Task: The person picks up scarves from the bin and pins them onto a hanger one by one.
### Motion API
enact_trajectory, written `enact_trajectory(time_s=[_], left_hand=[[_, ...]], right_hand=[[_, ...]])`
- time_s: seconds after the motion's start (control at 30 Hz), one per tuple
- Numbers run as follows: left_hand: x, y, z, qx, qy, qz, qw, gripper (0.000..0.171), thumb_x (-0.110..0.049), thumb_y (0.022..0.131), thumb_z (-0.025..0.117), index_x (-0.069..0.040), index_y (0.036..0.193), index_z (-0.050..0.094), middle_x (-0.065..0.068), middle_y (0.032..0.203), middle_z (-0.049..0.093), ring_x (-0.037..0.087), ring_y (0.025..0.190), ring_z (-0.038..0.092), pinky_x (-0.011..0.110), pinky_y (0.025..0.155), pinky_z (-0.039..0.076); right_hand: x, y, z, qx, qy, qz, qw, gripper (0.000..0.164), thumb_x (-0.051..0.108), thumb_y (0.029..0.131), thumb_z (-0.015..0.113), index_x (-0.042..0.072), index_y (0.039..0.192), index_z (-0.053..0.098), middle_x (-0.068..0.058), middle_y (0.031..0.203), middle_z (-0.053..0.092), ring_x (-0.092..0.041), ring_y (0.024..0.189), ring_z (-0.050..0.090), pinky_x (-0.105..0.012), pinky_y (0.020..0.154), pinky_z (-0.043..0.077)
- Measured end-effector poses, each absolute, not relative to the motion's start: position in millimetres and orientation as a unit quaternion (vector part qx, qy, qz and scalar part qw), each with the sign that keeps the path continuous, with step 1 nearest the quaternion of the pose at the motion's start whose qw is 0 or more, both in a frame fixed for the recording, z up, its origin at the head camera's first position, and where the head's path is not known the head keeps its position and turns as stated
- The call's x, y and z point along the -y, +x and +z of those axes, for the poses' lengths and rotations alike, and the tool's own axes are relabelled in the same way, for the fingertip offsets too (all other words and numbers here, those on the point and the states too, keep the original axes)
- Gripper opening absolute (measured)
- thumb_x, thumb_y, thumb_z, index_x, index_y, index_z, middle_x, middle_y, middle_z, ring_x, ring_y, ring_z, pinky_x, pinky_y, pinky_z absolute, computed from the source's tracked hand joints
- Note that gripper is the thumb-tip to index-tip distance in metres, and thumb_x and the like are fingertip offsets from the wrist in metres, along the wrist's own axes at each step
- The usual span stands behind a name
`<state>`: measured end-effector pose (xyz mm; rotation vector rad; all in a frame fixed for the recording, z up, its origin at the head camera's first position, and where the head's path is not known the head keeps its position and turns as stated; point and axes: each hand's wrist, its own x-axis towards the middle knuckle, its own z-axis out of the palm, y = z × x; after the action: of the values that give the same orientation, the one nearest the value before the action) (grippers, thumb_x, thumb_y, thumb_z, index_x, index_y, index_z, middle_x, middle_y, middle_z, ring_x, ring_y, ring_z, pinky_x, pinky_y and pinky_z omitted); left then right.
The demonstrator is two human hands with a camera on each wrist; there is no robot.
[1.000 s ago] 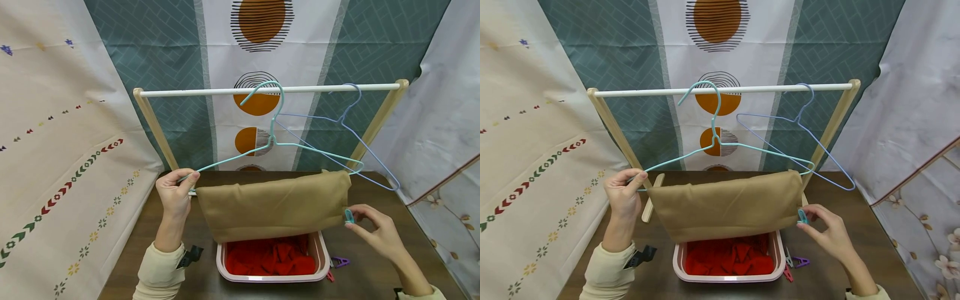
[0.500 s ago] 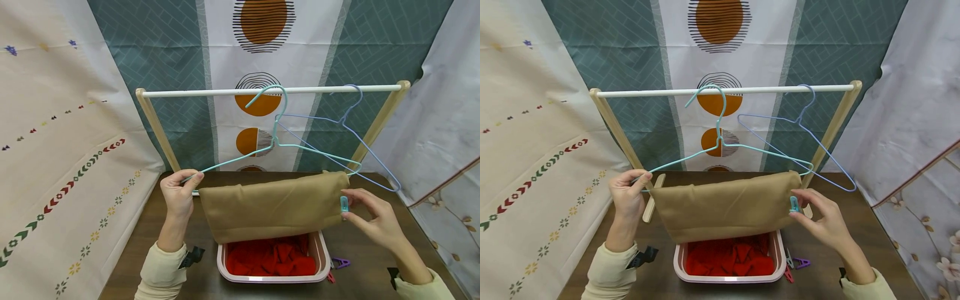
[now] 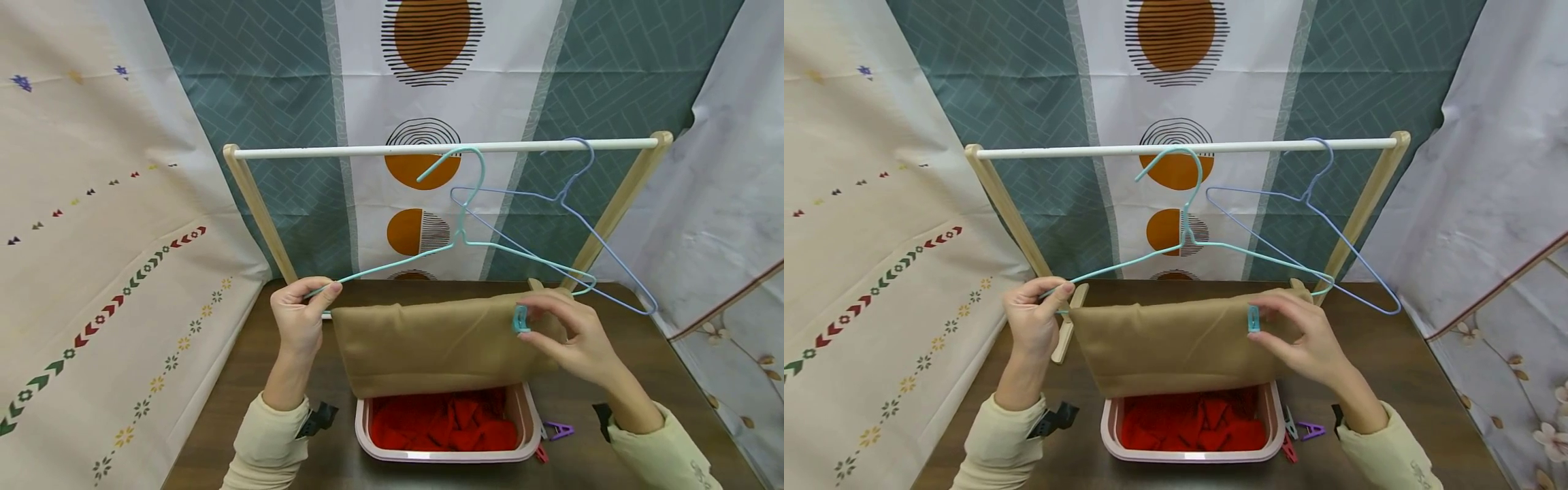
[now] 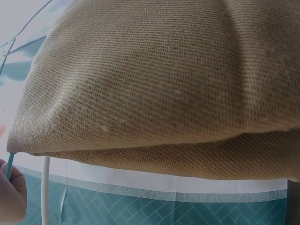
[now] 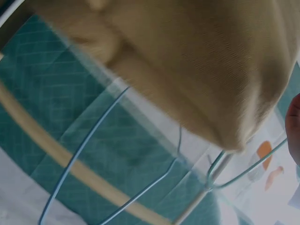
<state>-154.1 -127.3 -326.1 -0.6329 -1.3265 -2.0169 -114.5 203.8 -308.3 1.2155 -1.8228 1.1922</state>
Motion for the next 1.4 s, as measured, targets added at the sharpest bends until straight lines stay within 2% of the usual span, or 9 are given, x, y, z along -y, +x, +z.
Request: enact_trajectory(time_s=[0.07,0.3,0.53,0.7,1.0,1.13,1.27,1.4], left_hand=[[127,-154,-327,0.507,-0.241,-0.764,0.317,0.020,0.010,0.070,0.071,-0.010,0.068,0.071,-0.004,0.059,0.061,0.003,0.051,0.046,0.015,0.049,0.039],[126,-155,-327,0.510,-0.239,-0.762,0.318,0.017,0.006,0.070,0.073,-0.011,0.068,0.071,-0.005,0.059,0.061,0.003,0.050,0.043,0.014,0.048,0.037],[124,-154,-327,0.505,-0.242,-0.766,0.316,0.018,0.010,0.069,0.072,-0.009,0.068,0.071,-0.003,0.059,0.061,0.002,0.050,0.043,0.014,0.048,0.037],[123,-154,-327,0.509,-0.238,-0.764,0.316,0.021,0.011,0.069,0.072,-0.010,0.068,0.071,-0.004,0.058,0.060,0.002,0.049,0.041,0.013,0.047,0.036],[123,-154,-327,0.510,-0.234,-0.764,0.320,0.019,0.009,0.069,0.073,-0.009,0.067,0.071,-0.004,0.058,0.060,0.003,0.049,0.041,0.014,0.047,0.035],[123,-154,-327,0.509,-0.232,-0.765,0.320,0.017,0.007,0.068,0.074,-0.009,0.067,0.070,-0.003,0.058,0.061,0.003,0.049,0.042,0.014,0.047,0.036],[122,-153,-326,0.512,-0.233,-0.763,0.317,0.016,0.006,0.068,0.075,-0.009,0.067,0.070,-0.004,0.058,0.060,0.004,0.049,0.041,0.014,0.047,0.036],[122,-153,-326,0.513,-0.235,-0.762,0.318,0.016,0.006,0.068,0.075,-0.009,0.067,0.070,-0.003,0.058,0.060,0.004,0.049,0.042,0.014,0.047,0.037]], right_hand=[[-199,-117,-306,0.687,0.470,0.455,0.316,0.038,0.023,0.085,0.064,-0.014,0.094,0.061,-0.011,0.086,0.061,-0.015,0.074,0.050,-0.021,0.077,0.040],[-185,-134,-314,0.668,0.486,0.486,0.286,0.037,0.020,0.083,0.066,-0.015,0.094,0.059,-0.013,0.089,0.061,-0.016,0.073,0.050,-0.023,0.065,0.040],[-167,-139,-314,0.657,0.459,0.556,0.221,0.034,0.015,0.083,0.067,-0.012,0.102,0.059,-0.009,0.095,0.062,-0.018,0.079,0.052,-0.022,0.072,0.043],[-154,-140,-311,0.651,0.440,0.590,0.186,0.033,0.010,0.081,0.068,-0.012,0.103,0.058,-0.007,0.095,0.062,-0.019,0.079,0.053,-0.023,0.072,0.044],[-126,-145,-309,0.669,0.392,0.612,0.154,0.025,-0.005,0.075,0.070,-0.011,0.097,0.060,-0.004,0.090,0.065,-0.017,0.075,0.058,-0.025,0.068,0.049],[-110,-148,-309,0.664,0.392,0.616,0.163,0.022,-0.014,0.071,0.068,-0.010,0.092,0.062,-0.009,0.089,0.065,-0.016,0.074,0.058,-0.025,0.066,0.049],[-97,-149,-308,0.652,0.386,0.633,0.161,0.016,-0.012,0.071,0.069,-0.010,0.087,0.063,-0.015,0.086,0.066,-0.017,0.080,0.061,-0.030,0.071,0.050],[-86,-151,-306,0.633,0.377,0.663,0.135,0.011,-0.008,0.074,0.069,-0.010,0.084,0.064,-0.015,0.083,0.066,-0.018,0.081,0.062,-0.032,0.071,0.051]])
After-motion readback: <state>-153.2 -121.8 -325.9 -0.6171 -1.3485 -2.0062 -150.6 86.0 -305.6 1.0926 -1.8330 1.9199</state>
